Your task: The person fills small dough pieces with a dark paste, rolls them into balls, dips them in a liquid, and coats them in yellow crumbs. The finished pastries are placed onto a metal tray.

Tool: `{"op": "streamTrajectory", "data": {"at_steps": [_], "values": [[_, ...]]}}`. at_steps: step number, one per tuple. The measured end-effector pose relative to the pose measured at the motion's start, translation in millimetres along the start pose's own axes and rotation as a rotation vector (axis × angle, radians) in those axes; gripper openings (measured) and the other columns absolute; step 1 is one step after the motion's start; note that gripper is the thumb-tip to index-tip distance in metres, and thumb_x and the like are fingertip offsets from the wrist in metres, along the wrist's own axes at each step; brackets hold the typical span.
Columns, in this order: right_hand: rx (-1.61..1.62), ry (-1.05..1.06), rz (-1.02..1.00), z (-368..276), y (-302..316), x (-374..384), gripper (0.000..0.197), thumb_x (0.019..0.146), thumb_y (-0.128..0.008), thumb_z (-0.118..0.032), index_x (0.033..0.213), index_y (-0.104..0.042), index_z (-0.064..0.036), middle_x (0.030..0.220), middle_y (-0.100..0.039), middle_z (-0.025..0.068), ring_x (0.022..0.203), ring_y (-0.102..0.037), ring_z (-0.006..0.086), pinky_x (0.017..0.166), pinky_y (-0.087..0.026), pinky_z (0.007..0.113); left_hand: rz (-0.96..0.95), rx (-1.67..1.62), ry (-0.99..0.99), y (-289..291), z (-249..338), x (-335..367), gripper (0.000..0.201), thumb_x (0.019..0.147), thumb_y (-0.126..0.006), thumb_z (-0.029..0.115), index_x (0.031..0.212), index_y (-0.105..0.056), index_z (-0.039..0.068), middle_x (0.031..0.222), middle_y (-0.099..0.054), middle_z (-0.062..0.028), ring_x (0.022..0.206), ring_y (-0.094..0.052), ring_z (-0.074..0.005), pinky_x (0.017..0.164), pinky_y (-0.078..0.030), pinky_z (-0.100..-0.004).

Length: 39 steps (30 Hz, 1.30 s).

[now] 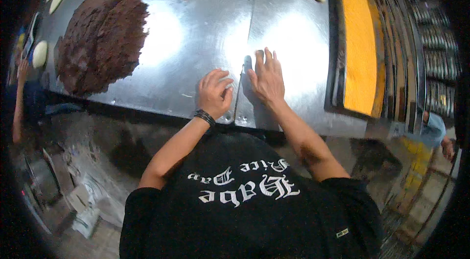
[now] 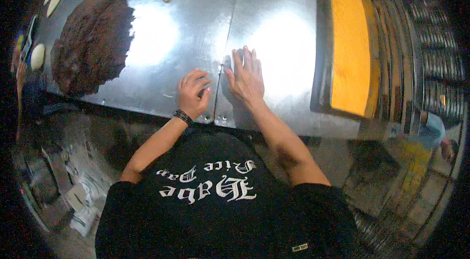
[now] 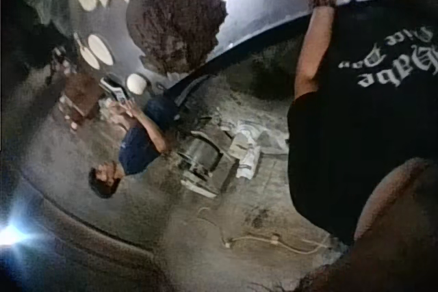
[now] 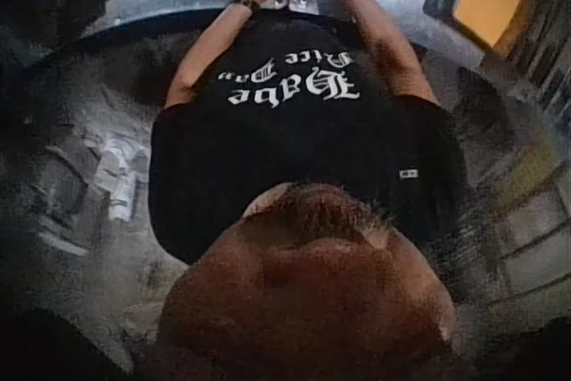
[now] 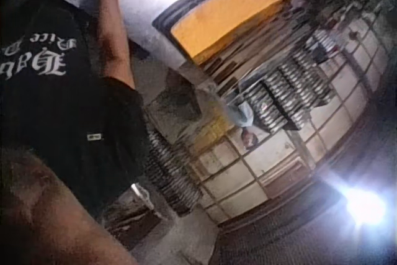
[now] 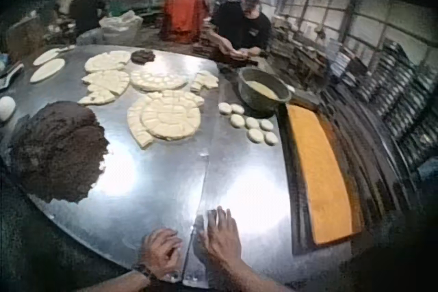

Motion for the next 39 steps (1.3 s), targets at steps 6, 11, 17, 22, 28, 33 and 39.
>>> {"op": "streamTrajectory", "data": {"at_steps": [6, 11, 17, 22, 28, 33, 39], "values": [[0.295, -0.009, -0.206, 42, 4, -18, 0.043, 0.083, -0.053, -0.019, 0.12, -0.049, 0.0041, 0.129, -0.044, 0.025, 0.124, -0.04, 0.0375, 0.103, -0.036, 0.041, 0.105, -0.105, 0.012, 2, -15, -2, 0.02, 0.073, -0.062, 0.009, 0.092, -0.064, 0.007, 0.111, -0.059, -0.0084, 0.111, -0.051, -0.0297, 0.094, -0.038, -0.0433], [0.302, 0.248, -0.675, 46, 31, -24, 0.036, 0.074, -0.067, -0.025, 0.098, -0.054, -0.0024, 0.079, -0.062, 0.0195, 0.077, -0.061, 0.0379, 0.072, -0.049, 0.047, 0.19, 0.068, 0.091, 18, -31, 32, 0.022, 0.074, -0.059, 0.008, 0.095, -0.063, 0.006, 0.113, -0.058, -0.0098, 0.112, -0.05, -0.031, 0.096, -0.037, -0.0443], [0.384, 0.234, -0.606, 65, 113, 118, 0.039, 0.079, -0.067, -0.028, 0.11, -0.056, -0.0063, 0.087, -0.064, 0.0158, 0.081, -0.063, 0.0331, 0.073, -0.049, 0.043, 0.291, 0.417, 0.277, 21, -44, 33, 0.024, 0.076, -0.059, 0.016, 0.099, -0.061, 0.008, 0.118, -0.054, -0.009, 0.119, -0.045, -0.0307, 0.098, -0.032, -0.0482], [0.227, 0.312, 0.889, 117, 167, 205, 0.033, 0.068, -0.07, -0.002, 0.1, -0.064, -0.0098, 0.086, -0.063, 0.0096, 0.077, -0.061, 0.0258, 0.071, -0.049, 0.037, 0.253, 0.433, 0.32, 22, -45, 41, 0.027, 0.077, -0.058, 0.017, 0.103, -0.059, 0.008, 0.117, -0.054, -0.009, 0.119, -0.044, -0.0316, 0.098, -0.032, -0.0475], [0.321, 0.283, 0.257, 112, -7, 225, 0.013, 0.07, -0.067, -0.017, 0.078, -0.068, -0.0064, 0.085, -0.064, 0.0123, 0.079, -0.062, 0.0301, 0.072, -0.049, 0.039, 0.266, 0.401, 0.372, 23, -44, 34, 0.028, 0.076, -0.059, 0.016, 0.102, -0.059, 0.007, 0.119, -0.053, -0.0093, 0.12, -0.043, -0.0311, 0.098, -0.032, -0.0465], [0.588, 0.202, -0.229, -8, -61, 261, 0.037, 0.077, -0.063, -0.037, 0.081, -0.069, -0.0011, 0.074, -0.065, 0.0178, 0.069, -0.062, 0.0343, 0.069, -0.049, 0.042, 0.237, 0.373, 0.381, 23, -49, 39, 0.029, 0.075, -0.06, 0.017, 0.103, -0.059, 0.008, 0.12, -0.053, -0.0089, 0.122, -0.042, -0.0308, 0.1, -0.03, -0.0461], [0.234, -0.165, 0.145, -99, -105, 306, 0.048, 0.074, -0.062, -0.047, 0.088, -0.067, -0.0014, 0.077, -0.062, 0.0216, 0.078, -0.061, 0.033, 0.071, -0.048, 0.043, 0.199, 0.254, 0.346, 17, -56, 40, 0.031, 0.074, -0.061, 0.016, 0.103, -0.059, 0.007, 0.128, -0.047, -0.0096, 0.127, -0.035, -0.0317, 0.102, -0.025, -0.0512]]}}
Point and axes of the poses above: each hand's wrist, its own x-axis towards the middle knuckle, its own y-axis out of the back of the hand, z = x × y, the point moved 7 cm from there along x, towards the middle knuckle
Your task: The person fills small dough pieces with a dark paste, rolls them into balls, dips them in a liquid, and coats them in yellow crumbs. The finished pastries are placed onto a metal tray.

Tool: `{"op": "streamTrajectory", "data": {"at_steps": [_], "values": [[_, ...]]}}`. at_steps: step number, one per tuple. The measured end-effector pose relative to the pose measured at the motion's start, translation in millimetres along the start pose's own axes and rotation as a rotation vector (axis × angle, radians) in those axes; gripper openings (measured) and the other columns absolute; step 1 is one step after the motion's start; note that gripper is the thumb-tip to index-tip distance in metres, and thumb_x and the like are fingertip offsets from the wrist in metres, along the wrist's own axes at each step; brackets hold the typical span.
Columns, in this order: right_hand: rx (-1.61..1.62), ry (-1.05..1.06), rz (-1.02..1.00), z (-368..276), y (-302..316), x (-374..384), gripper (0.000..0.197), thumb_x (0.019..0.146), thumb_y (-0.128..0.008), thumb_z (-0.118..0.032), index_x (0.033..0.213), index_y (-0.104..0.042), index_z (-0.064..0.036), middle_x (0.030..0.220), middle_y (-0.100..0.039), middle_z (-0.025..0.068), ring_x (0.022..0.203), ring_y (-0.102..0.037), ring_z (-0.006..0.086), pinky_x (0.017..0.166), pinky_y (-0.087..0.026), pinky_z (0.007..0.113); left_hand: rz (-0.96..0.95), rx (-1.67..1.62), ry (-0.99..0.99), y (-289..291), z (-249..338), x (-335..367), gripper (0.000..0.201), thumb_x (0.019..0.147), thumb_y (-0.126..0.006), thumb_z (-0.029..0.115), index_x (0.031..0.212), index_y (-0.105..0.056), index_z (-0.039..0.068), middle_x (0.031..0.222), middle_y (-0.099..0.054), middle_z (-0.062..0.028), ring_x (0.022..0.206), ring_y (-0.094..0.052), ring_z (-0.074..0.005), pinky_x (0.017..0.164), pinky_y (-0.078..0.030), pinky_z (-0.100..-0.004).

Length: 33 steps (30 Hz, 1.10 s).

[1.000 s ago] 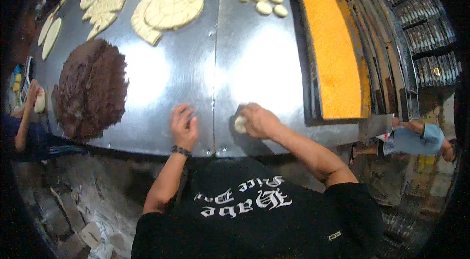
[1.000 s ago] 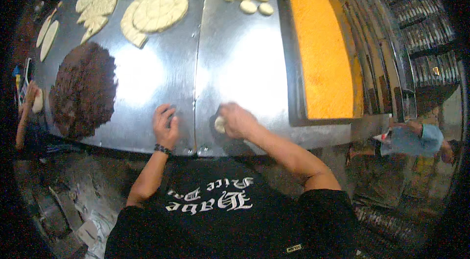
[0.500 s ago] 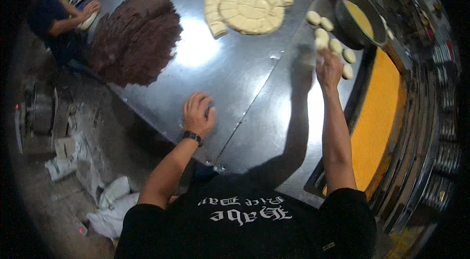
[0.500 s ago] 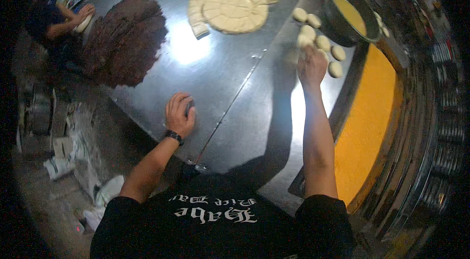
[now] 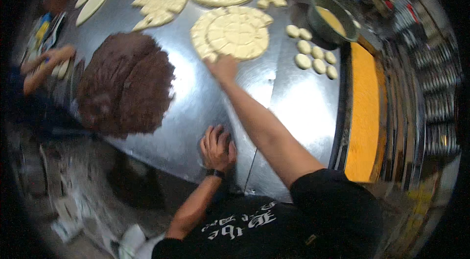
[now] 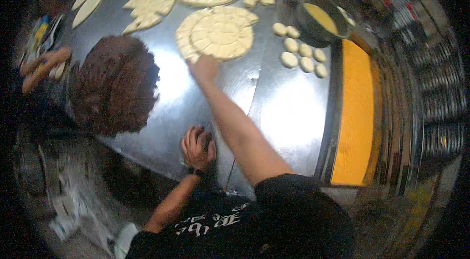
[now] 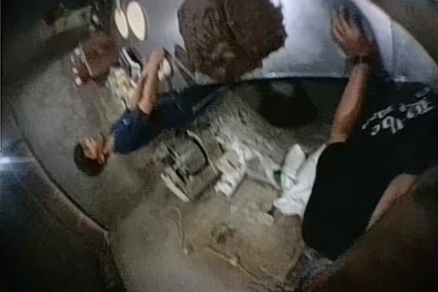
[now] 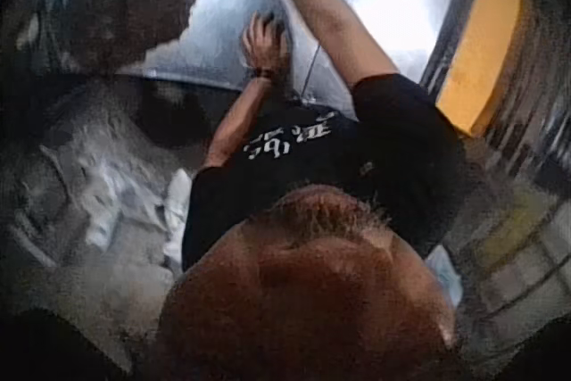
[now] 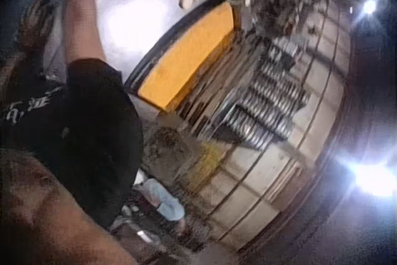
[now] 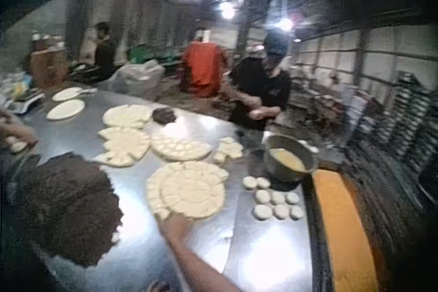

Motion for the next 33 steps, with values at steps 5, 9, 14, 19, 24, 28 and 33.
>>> {"op": "streamTrajectory", "data": {"at_steps": [5, 9, 14, 19, 24, 28, 33], "values": [[0.371, -0.046, -0.043, -21, -18, -9, 0.028, 0.07, -0.07, -0.027, 0.08, -0.056, -0.0038, 0.082, -0.061, 0.0194, 0.076, -0.059, 0.0283, 0.069, -0.046, 0.04, -0.089, -0.031, -0.082, 1, 10, 0, 0.029, 0.076, -0.06, 0.016, 0.102, -0.058, 0.004, 0.122, -0.052, -0.0113, 0.124, -0.038, -0.0346, 0.102, -0.027, -0.0509], [0.758, -0.022, -0.366, -26, 7, -76, 0.028, 0.072, -0.069, -0.023, 0.076, -0.048, -0.0061, 0.073, -0.054, 0.0091, 0.069, -0.049, 0.0154, 0.06, -0.043, 0.032, 0.162, -0.462, -0.029, 16, -21, -12, 0.026, 0.082, -0.055, 0.018, 0.104, -0.057, 0.004, 0.118, -0.053, -0.0156, 0.117, -0.044, -0.0362, 0.099, -0.033, -0.047], [0.991, -0.086, -0.543, 43, 105, -207, 0.03, 0.072, -0.076, -0.021, 0.083, -0.052, -0.0071, 0.084, -0.056, 0.0044, 0.079, -0.055, 0.0149, 0.07, -0.047, 0.031, 0.288, -1.036, 0.247, 21, -45, -26, 0.029, 0.092, -0.05, 0.026, 0.103, -0.055, 0.0, 0.106, -0.056, -0.0118, 0.099, -0.052, -0.0206, 0.088, -0.041, -0.0341], [1.119, 0.033, -0.516, 68, 159, -262, 0.029, 0.075, -0.076, -0.012, 0.092, -0.053, -0.005, 0.104, -0.05, 0.0033, 0.094, -0.051, 0.0118, 0.08, -0.045, 0.027, -0.022, -0.926, 0.064, 30, 37, -18, 0.036, 0.097, -0.043, 0.033, 0.086, -0.057, 0.001, 0.083, -0.059, -0.0047, 0.076, -0.054, -0.0136, 0.07, -0.045, -0.0287], [1.061, -0.293, -0.169, 74, 194, -259, 0.026, 0.087, -0.065, -0.027, 0.084, -0.051, -0.0046, 0.081, -0.052, -0.0003, 0.074, -0.049, 0.0069, 0.062, -0.043, 0.024, 0.262, -1.052, 0.274, 18, 85, -11, 0.042, 0.096, -0.046, 0.03, 0.064, -0.05, 0.003, 0.06, -0.052, -0.0005, 0.058, -0.047, -0.0095, 0.053, -0.038, -0.0263], [1.006, -0.39, -0.289, 91, 187, -257, 0.032, 0.088, -0.063, -0.035, 0.078, -0.051, -0.0061, 0.073, -0.054, 0.0003, 0.068, -0.048, 0.0051, 0.056, -0.042, 0.025, 0.252, -1.04, 0.383, 11, 96, -27, 0.05, 0.095, -0.044, 0.042, 0.063, -0.049, 0.004, 0.06, -0.051, -0.0015, 0.057, -0.045, -0.0103, 0.052, -0.037, -0.0285], [1.143, -0.372, -0.884, 58, 179, -261, 0.029, 0.084, -0.067, -0.031, 0.086, -0.058, -0.0034, 0.077, -0.059, 0.0026, 0.066, -0.054, 0.0079, 0.054, -0.044, 0.022, 0.184, -1.263, 0.875, 19, 62, -53, 0.06, 0.092, -0.034, 0.058, 0.069, -0.051, 0.006, 0.069, -0.056, -0.0042, 0.065, -0.053, -0.0151, 0.059, -0.043, -0.0304]]}}
Point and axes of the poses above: each hand's wrist, its own x-axis towards the middle knuckle, its own y-axis out of the back of the hand, z = x × y, the point moved 7 cm from there along x, towards the middle knuckle
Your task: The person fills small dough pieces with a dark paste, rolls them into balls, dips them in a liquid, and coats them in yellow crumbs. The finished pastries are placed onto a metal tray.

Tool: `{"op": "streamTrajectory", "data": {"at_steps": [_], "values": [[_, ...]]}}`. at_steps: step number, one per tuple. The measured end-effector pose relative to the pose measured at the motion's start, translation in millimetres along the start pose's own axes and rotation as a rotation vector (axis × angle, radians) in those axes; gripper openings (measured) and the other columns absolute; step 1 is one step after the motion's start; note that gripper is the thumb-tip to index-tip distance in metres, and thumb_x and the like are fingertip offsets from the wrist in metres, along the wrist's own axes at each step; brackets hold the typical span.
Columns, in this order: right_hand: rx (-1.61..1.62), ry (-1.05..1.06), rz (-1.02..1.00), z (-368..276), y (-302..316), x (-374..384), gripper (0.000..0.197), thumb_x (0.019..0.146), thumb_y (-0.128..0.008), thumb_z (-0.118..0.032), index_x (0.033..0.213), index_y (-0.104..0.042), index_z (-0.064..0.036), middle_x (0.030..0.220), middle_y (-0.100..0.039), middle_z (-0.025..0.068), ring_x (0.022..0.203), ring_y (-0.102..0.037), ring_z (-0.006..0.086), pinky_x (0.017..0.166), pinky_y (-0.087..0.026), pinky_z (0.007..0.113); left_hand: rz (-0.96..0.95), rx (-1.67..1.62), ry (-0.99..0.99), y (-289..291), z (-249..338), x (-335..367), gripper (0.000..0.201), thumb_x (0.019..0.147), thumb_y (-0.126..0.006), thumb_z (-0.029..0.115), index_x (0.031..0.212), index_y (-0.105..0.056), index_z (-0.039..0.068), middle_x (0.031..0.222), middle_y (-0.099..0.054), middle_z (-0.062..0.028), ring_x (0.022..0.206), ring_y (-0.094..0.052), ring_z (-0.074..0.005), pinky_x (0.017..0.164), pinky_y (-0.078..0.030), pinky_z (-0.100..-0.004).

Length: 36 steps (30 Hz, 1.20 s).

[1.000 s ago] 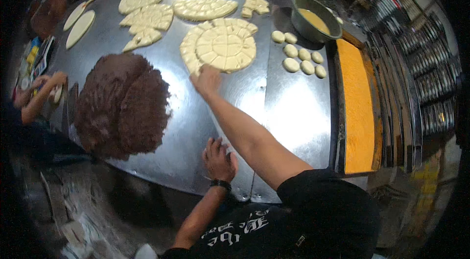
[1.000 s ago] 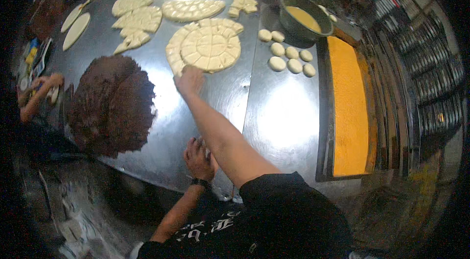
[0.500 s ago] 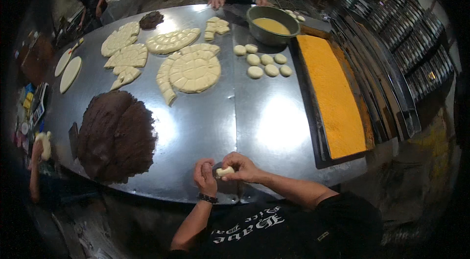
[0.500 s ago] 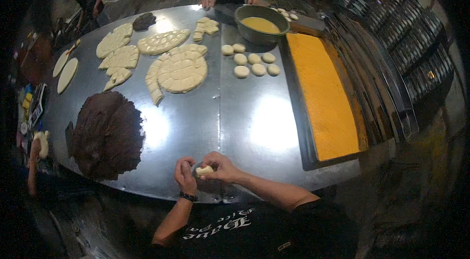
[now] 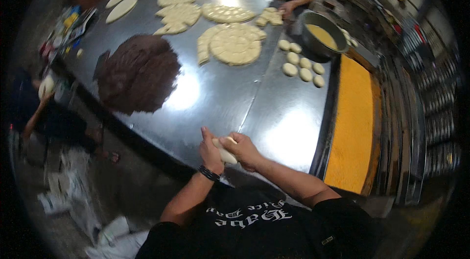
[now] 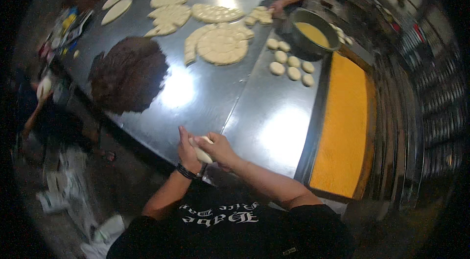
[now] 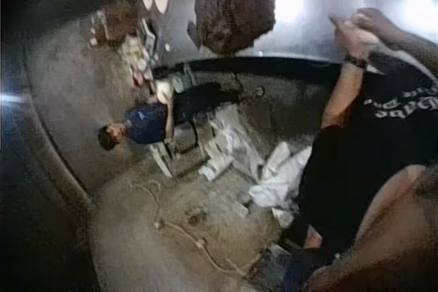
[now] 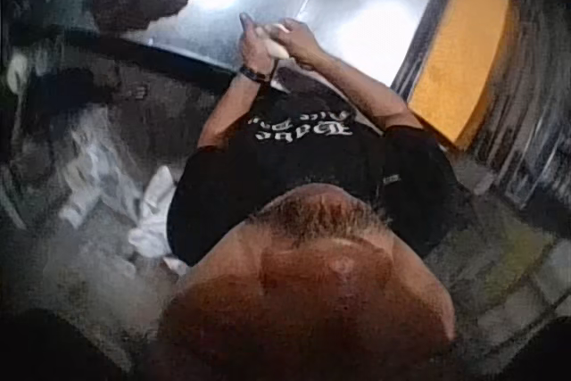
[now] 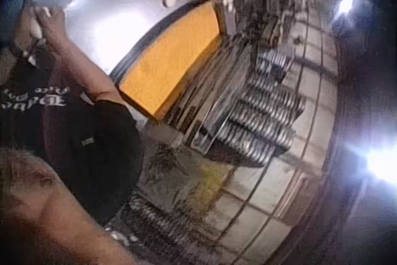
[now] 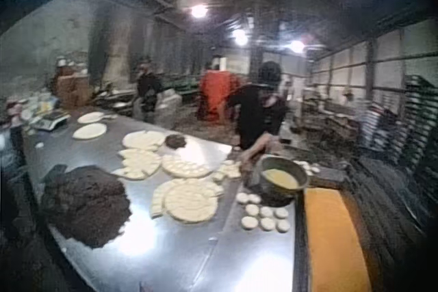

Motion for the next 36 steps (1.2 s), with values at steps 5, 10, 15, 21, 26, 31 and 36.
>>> {"op": "streamTrajectory", "data": {"at_steps": [5, 10, 15, 21, 26, 31, 36], "values": [[-0.541, 0.519, -0.071, -112, -65, -13, 0.021, 0.081, -0.067, -0.009, 0.097, -0.063, 0.0022, 0.084, -0.064, 0.0085, 0.071, -0.058, 0.0127, 0.065, -0.047, 0.027, -0.152, -0.506, -0.021, 81, 41, 28, 0.062, 0.093, -0.029, 0.059, 0.088, -0.062, 0.006, 0.087, -0.066, -0.0089, 0.081, -0.061, -0.0215, 0.077, -0.046, -0.0362], [-0.903, 1.336, 0.39, -78, -84, -15, 0.052, 0.079, -0.065, -0.014, 0.126, -0.044, -0.0027, 0.124, -0.048, 0.0225, 0.112, -0.047, 0.0396, 0.091, -0.038, 0.047, 0.365, 0.817, -0.69, 150, 81, 74, 0.047, 0.092, -0.042, 0.046, 0.108, -0.061, 0.006, 0.117, -0.057, -0.0118, 0.112, -0.047, -0.0285, 0.093, -0.034, -0.0434], [-1.434, 0.774, -0.002, 1, -98, 90, 0.024, 0.083, -0.061, -0.024, 0.092, -0.067, -0.0032, 0.109, -0.058, 0.0193, 0.104, -0.052, 0.0334, 0.089, -0.039, 0.047, 0.242, 1.283, -0.755, 118, 53, 85, 0.037, 0.085, -0.054, 0.039, 0.105, -0.063, 0.009, 0.126, -0.05, -0.0122, 0.121, -0.036, -0.0316, 0.094, -0.03, -0.0507], [-1.353, 1.089, -0.274, -74, -188, 230, 0.039, 0.077, -0.06, -0.003, 0.116, -0.059, -0.0064, 0.115, -0.06, 0.0153, 0.103, -0.059, 0.0328, 0.084, -0.05, 0.037, -0.052, 0.908, -0.705, 101, 40, 96, 0.027, 0.082, -0.058, 0.03, 0.094, -0.061, 0.007, 0.112, -0.056, -0.0125, 0.105, -0.048, -0.0335, 0.086, -0.037, -0.0494], [-1.62, 1.084, -0.369, -38, -182, 293, 0.041, 0.073, -0.056, -0.005, 0.113, -0.059, -0.0074, 0.111, -0.06, 0.0154, 0.1, -0.059, 0.0327, 0.082, -0.051, 0.039, -0.216, -0.211, -0.102, 111, 21, 101, 0.038, 0.093, -0.044, 0.037, 0.104, -0.054, 0.002, 0.099, -0.062, -0.0167, 0.099, -0.059, -0.0308, 0.083, -0.048, -0.0368], [-1.79, 0.759, -0.484, -29, -195, 303, 0.019, 0.08, -0.052, -0.019, 0.073, -0.063, -0.0045, 0.075, -0.063, 0.018, 0.076, -0.064, 0.0341, 0.066, -0.052, 0.044, -0.262, -0.529, 0.131, 136, 86, 98, 0.052, 0.096, -0.034, 0.042, 0.115, -0.049, -0.004, 0.106, -0.06, -0.0184, 0.098, -0.061, -0.0303, 0.085, -0.051, -0.0392], [-1.854, 0.582, -0.354, -66, -158, 276, 0.014, 0.076, -0.056, -0.011, 0.074, -0.068, -0.0038, 0.074, -0.066, 0.0163, 0.071, -0.065, 0.0299, 0.064, -0.052, 0.039, -0.089, -0.524, -0.012, 156, 98, 118, 0.038, 0.096, -0.039, 0.028, 0.111, -0.051, -0.005, 0.105, -0.059, -0.0175, 0.097, -0.061, -0.0289, 0.082, -0.05, -0.0377]]}}
Point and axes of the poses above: each hand's wrist, its own x-axis towards the middle knuckle, its own y-axis out of the back of the hand, z = x × y, the point moved 7 cm from there along x, towards the middle knuckle
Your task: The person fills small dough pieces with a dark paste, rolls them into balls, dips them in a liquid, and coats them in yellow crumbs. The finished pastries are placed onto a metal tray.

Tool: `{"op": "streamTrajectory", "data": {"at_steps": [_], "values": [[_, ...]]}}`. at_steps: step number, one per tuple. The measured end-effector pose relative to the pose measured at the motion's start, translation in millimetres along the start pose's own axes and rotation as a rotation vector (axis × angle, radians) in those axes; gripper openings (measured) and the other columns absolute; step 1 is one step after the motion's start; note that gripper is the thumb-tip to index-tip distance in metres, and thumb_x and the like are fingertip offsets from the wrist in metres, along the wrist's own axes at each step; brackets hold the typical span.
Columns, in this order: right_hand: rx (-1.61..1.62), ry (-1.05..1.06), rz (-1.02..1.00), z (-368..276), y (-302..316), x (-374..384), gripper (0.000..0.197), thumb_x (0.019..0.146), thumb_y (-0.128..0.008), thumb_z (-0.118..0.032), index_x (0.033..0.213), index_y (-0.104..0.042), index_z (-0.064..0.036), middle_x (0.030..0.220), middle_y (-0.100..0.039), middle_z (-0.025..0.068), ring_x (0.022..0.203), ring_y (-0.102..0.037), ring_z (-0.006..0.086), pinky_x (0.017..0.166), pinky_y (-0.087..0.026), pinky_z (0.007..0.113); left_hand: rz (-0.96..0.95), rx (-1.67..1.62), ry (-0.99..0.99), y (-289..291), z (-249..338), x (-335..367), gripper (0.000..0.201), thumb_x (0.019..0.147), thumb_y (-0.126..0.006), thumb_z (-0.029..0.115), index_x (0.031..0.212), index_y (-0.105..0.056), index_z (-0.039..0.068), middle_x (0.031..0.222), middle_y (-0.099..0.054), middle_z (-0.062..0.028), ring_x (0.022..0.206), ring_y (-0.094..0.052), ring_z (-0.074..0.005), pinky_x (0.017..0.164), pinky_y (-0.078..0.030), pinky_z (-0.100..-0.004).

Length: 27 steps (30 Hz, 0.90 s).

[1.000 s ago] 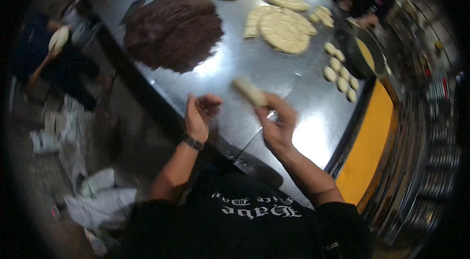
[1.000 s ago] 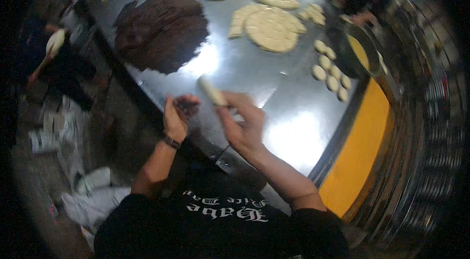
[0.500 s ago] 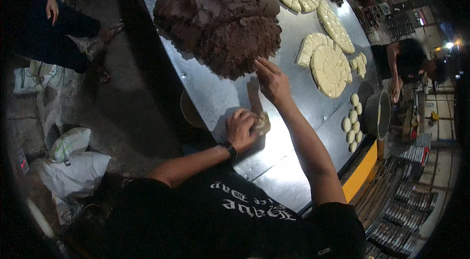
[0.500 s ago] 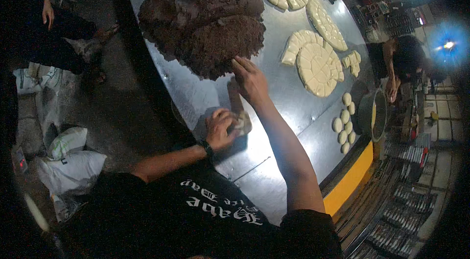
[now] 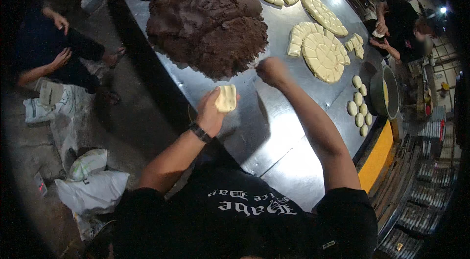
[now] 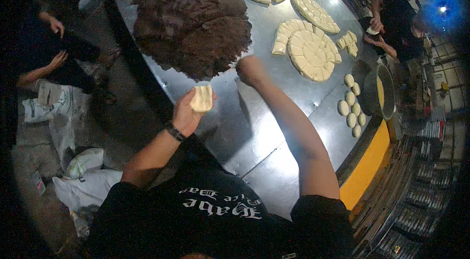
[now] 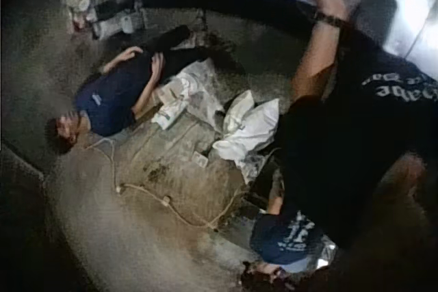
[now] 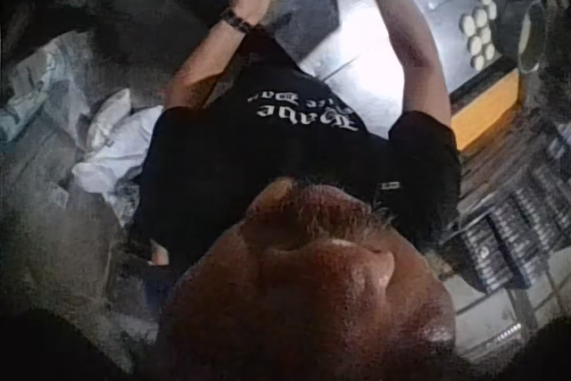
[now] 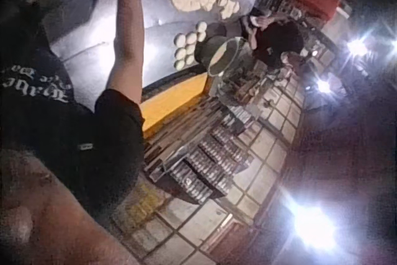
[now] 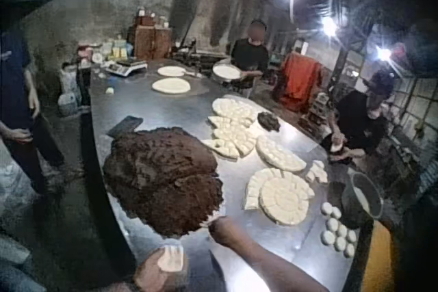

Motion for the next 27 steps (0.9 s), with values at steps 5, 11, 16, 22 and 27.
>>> {"op": "streamTrajectory", "data": {"at_steps": [5, 11, 16, 22, 27], "values": [[1.549, -0.11, 0.214, -4, 15, -154, 0.04, 0.078, -0.056, -0.005, 0.117, -0.057, 0.0015, 0.108, -0.063, 0.0177, 0.099, -0.061, 0.0236, 0.087, -0.046, 0.033, 0.033, -0.004, 0.094, -31, -88, -6, 0.036, 0.097, -0.038, 0.03, 0.116, -0.051, 0.002, 0.111, -0.059, -0.0109, 0.1, -0.058, -0.0245, 0.091, -0.045, -0.0378], [0.415, -0.226, 0.438, -64, -6, -289, 0.05, 0.062, -0.058, 0.001, 0.112, -0.058, -0.0059, 0.11, -0.052, 0.0196, 0.106, -0.047, 0.0366, 0.089, -0.041, 0.041, 0.012, 0.146, 0.287, -68, -188, -77, 0.035, 0.098, -0.037, 0.033, 0.111, -0.052, 0.005, 0.107, -0.058, -0.0089, 0.086, -0.06, -0.0181, 0.073, -0.051, -0.0301], [1.529, -0.585, 0.607, 38, -28, -381, 0.016, 0.072, -0.065, -0.008, 0.087, -0.062, -0.0049, 0.085, -0.059, 0.0055, 0.077, -0.055, 0.0168, 0.069, -0.043, 0.029, -0.341, 0.288, 0.175, -120, -202, -124, 0.035, 0.097, -0.043, 0.03, 0.117, -0.048, 0.001, 0.102, -0.059, -0.0099, 0.085, -0.061, -0.018, 0.068, -0.053, -0.0284], [1.59, -0.539, 0.473, 18, -50, -361, 0.02, 0.08, -0.069, -0.018, 0.087, -0.065, 0.0005, 0.075, -0.064, 0.0079, 0.067, -0.059, 0.0164, 0.059, -0.046, 0.03, -0.284, 0.762, -0.08, -111, -214, -117, 0.041, 0.098, -0.039, 0.033, 0.128, -0.041, 0.005, 0.103, -0.058, -0.0092, 0.09, -0.059, -0.0175, 0.077, -0.05, -0.031], [0.531, -0.277, 0.586, -22, -9, -346, 0.019, 0.073, -0.068, -0.015, 0.089, -0.066, -0.0068, 0.079, -0.058, 0.011, 0.071, -0.058, 0.0301, 0.064, -0.046, 0.041, -0.297, 0.661, 0.081, -107, -212, -113, 0.057, 0.097, -0.027, 0.048, 0.129, -0.044, 0.004, 0.107, -0.057, -0.0086, 0.098, -0.055, -0.0177, 0.088, -0.043, -0.0317]]}}
Point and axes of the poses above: each hand's wrist, its own x-axis towards the middle knuckle, its own y-axis out of the back of the hand, z = x × y, the point moved 7 cm from there along x, towards the middle knuckle
